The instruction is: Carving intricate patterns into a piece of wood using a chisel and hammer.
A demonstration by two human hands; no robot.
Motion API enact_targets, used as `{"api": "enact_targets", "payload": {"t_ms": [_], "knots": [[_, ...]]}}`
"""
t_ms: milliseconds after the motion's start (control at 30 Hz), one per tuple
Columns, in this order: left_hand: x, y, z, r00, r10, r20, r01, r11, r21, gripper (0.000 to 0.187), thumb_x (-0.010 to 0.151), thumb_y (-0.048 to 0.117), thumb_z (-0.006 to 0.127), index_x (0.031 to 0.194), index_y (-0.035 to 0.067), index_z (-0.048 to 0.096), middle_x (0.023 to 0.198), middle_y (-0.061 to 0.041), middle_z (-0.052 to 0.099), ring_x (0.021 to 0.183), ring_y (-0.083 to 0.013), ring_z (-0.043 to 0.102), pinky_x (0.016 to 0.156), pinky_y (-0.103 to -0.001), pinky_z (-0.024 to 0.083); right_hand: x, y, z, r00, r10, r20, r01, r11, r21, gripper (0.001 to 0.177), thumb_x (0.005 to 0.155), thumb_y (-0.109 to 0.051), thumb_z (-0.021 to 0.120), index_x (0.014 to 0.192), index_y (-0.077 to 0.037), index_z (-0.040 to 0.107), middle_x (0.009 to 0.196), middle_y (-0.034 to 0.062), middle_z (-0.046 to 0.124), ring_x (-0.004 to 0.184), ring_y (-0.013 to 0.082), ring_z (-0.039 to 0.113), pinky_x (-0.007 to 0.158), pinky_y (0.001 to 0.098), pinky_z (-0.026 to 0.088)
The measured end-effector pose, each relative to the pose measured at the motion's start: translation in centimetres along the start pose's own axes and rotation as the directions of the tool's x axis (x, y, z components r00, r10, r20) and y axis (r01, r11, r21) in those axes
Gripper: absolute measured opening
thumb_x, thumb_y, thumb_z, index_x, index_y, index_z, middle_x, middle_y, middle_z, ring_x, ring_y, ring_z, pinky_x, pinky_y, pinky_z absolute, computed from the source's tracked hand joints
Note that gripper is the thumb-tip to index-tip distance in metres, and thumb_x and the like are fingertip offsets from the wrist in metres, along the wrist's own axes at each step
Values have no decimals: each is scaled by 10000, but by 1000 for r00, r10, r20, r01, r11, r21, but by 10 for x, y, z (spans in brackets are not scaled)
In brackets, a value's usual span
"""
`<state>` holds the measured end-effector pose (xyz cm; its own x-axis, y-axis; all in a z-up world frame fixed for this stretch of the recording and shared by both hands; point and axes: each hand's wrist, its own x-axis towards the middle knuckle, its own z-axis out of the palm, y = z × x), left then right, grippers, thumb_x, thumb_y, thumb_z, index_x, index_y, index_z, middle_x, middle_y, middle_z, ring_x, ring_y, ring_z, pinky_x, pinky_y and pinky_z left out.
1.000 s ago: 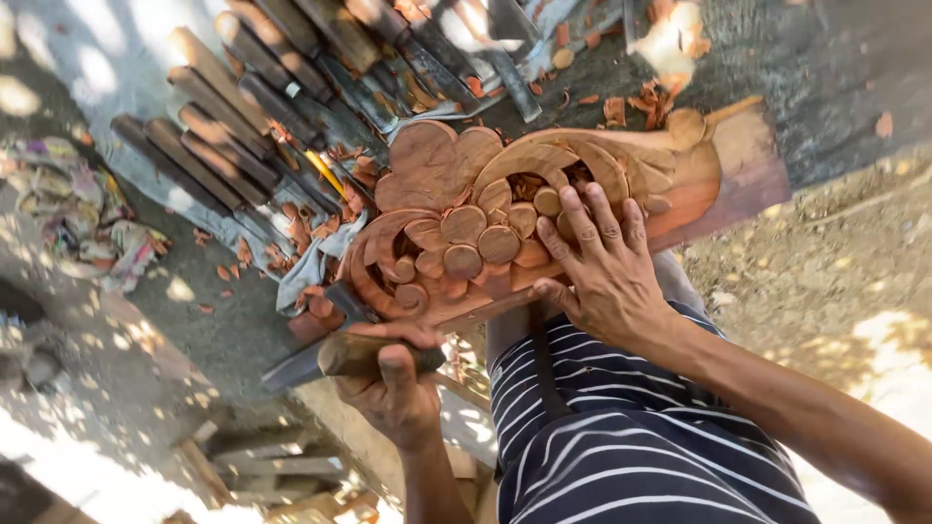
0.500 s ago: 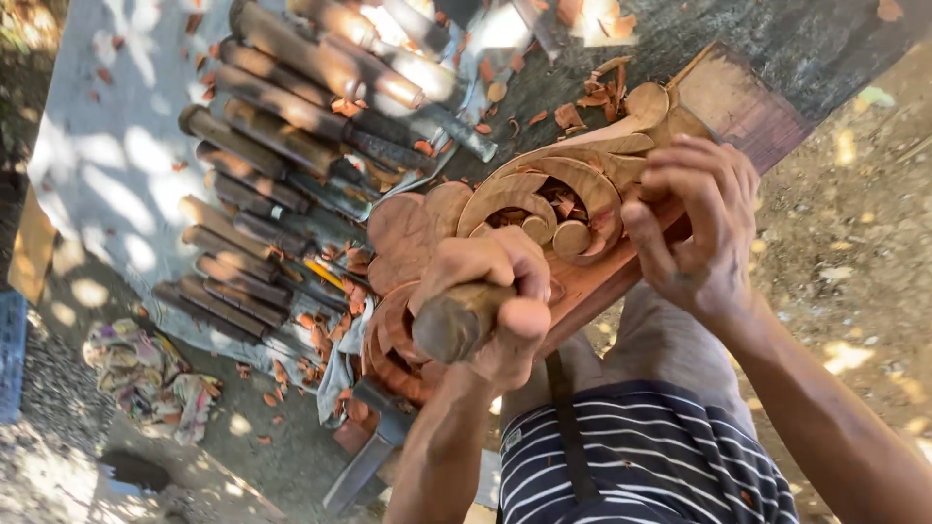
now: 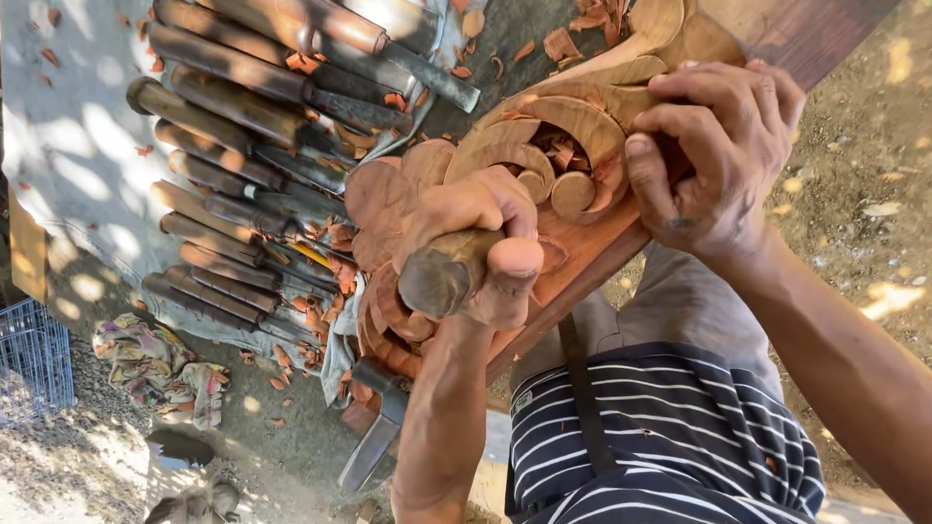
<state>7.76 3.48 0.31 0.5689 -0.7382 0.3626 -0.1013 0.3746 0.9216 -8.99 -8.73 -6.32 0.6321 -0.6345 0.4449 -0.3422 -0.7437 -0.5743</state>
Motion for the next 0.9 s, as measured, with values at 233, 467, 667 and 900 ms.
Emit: {"api": "enact_targets", "payload": {"t_ms": [233,467,667,900], "knots": [[-9,-8,-1,1000,-14,-20,12,994,-110,449,973,459,751,990,80,512,750,-38,541,580,-154,540,533,-292,447,2,-8,-2,1000,14,1,-14,1000,18,94,1032,-146,746,1053,-65,706,1201,95,686,1179,289,622,1113,483,352],[-14,-12,-1,999,29,-33,-33,992,-123,489,957,498,731,989,60,515,718,-20,557,619,-156,565,521,-290,470,101,-79,-48,984,-178,28,144,875,463,192,1046,-193,664,1171,-48,684,1178,138,688,1208,370,620,1089,527,495],[0,-15,12,1000,8,12,-6,989,-146,466,964,485,729,978,65,527,734,-26,570,637,-171,583,546,-321,496,159,-127,-23,910,-389,146,291,847,444,268,928,-280,664,1136,-114,696,1265,111,661,1309,362,523,1084,595,420],[-35,8,-2,996,-90,-7,89,990,-106,440,973,470,727,966,71,540,753,-33,586,659,-189,605,575,-356,527,142,-158,6,726,-613,312,393,741,544,364,786,-382,658,1094,-194,706,1369,82,627,1429,361,405,1078,682,335]]}}
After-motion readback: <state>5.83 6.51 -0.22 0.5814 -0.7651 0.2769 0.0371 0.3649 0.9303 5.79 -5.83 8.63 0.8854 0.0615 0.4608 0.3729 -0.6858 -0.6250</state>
